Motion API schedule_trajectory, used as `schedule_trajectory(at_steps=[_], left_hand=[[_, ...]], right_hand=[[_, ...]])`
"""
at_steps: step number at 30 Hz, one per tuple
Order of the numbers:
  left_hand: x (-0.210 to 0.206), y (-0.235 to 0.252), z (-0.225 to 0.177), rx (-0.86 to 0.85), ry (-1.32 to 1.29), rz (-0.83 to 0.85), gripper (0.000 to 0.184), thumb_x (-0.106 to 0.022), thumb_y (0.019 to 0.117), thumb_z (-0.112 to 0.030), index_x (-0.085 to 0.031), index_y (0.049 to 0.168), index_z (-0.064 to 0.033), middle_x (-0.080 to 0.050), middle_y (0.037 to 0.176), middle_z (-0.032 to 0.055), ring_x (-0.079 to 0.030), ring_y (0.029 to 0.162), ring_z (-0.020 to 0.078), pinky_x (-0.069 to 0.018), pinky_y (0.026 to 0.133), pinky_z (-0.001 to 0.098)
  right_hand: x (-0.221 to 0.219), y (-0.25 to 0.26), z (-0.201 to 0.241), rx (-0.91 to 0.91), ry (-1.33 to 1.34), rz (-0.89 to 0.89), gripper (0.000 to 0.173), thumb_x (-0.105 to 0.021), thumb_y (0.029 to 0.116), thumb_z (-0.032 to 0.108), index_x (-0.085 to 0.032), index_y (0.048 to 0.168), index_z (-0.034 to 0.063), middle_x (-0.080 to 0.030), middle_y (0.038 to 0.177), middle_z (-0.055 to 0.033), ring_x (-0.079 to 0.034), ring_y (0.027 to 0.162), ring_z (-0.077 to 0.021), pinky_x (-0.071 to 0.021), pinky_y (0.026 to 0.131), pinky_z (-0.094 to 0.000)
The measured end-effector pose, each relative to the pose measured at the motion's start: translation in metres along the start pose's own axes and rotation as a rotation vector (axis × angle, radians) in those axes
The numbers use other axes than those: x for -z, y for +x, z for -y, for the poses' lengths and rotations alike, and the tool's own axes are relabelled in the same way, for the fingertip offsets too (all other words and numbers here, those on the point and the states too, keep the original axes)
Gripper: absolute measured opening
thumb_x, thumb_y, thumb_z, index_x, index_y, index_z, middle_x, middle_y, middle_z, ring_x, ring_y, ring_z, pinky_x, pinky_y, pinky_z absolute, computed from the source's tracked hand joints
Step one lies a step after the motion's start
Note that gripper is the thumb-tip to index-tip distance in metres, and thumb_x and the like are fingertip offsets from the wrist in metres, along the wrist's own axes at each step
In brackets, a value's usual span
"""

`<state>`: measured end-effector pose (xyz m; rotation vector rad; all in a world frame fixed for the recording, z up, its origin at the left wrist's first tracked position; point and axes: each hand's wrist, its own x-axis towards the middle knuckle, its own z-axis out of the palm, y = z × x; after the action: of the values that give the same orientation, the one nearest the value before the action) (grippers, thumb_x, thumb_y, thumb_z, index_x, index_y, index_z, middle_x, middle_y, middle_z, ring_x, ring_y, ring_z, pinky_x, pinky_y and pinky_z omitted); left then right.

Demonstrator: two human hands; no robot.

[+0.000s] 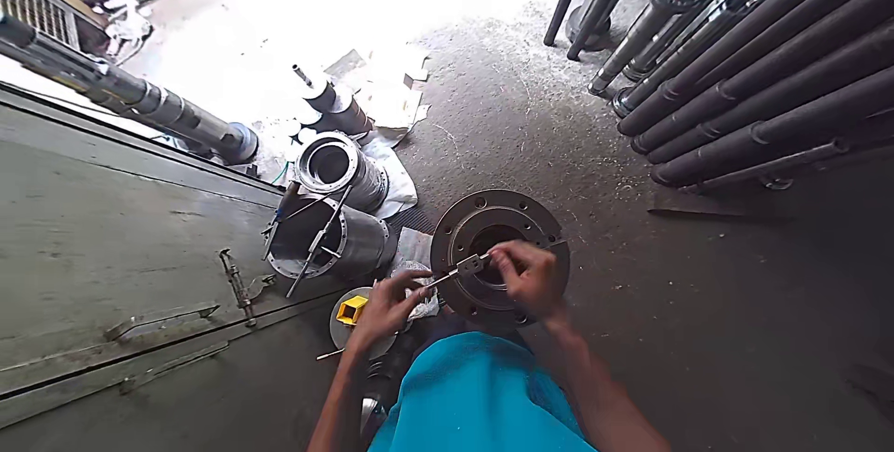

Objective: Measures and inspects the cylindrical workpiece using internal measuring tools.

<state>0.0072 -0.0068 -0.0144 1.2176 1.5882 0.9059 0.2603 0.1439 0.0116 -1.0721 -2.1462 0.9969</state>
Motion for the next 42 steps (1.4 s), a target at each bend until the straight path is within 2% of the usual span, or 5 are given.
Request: schedule_trajectory(at_steps=[6,12,18,30,42], left_hand=[[-0.06,-0.014,-0.01,0.103,-0.469,-0.539,0.018,-0.06,0.0986,0.0,-0.072,0.111,0.0061,-0.076,0.094,0.0097,-0.059,0.051,0.0067,-0.0491,0.043,0.0217],[-0.027,0.085,-0.029,0.08,-0.319,-0.203,0.026,-0.051,0.1061,-0.014,-0.071,0.121,-0.0052,-0.077,0.102,0.0071,-0.065,0.066,0.0099,-0.0541,0.058,0.0282],[-0.045,0.133,-0.087,-0.197,0.338,0.342,0.023,-0.06,0.0988,-0.006,-0.076,0.111,-0.0177,-0.077,0.088,0.0,-0.069,0.07,0.0174,-0.0546,0.065,0.0455],[-0.064,-0.056,-0.022,0.169,-0.218,-0.196,0.039,-0.063,0.0974,-0.013,-0.063,0.135,-0.0027,-0.078,0.102,0.0041,-0.073,0.075,0.014,-0.0627,0.063,0.0302],[-0.028,0.089,0.005,-0.125,-0.474,-0.239,0.028,-0.054,0.1017,-0.004,-0.066,0.127,-0.0013,-0.073,0.111,0.0103,-0.068,0.073,0.0123,-0.0587,0.065,0.0289]], right_hand=[[0.035,0.033,-0.035,-0.124,-0.35,0.458,0.035,-0.052,0.1047,0.038,-0.076,0.096,0.0133,-0.073,0.086,-0.0085,-0.071,0.086,-0.0308,-0.0546,0.074,-0.0572],[0.013,-0.026,0.006,-0.369,-0.004,0.862,0.043,-0.045,0.1087,0.033,-0.074,0.102,0.0029,-0.076,0.085,-0.0102,-0.074,0.079,-0.0263,-0.0574,0.082,-0.0548],[-0.087,-0.046,0.048,-0.635,0.463,0.553,0.036,-0.048,0.1097,0.029,-0.074,0.102,0.0051,-0.077,0.084,0.002,-0.068,0.067,-0.0059,-0.0572,0.071,-0.0298],[0.001,0.062,-0.027,0.24,-0.313,0.291,0.024,-0.06,0.1003,0.034,-0.079,0.103,0.0189,-0.071,0.114,-0.002,-0.065,0.103,-0.0266,-0.0561,0.081,-0.0473],[-0.035,-0.077,0.018,-0.102,-0.435,0.096,0.045,-0.041,0.1064,0.033,-0.07,0.085,0.0075,-0.062,0.062,-0.0073,-0.066,0.062,-0.0276,-0.0537,0.055,-0.0422]])
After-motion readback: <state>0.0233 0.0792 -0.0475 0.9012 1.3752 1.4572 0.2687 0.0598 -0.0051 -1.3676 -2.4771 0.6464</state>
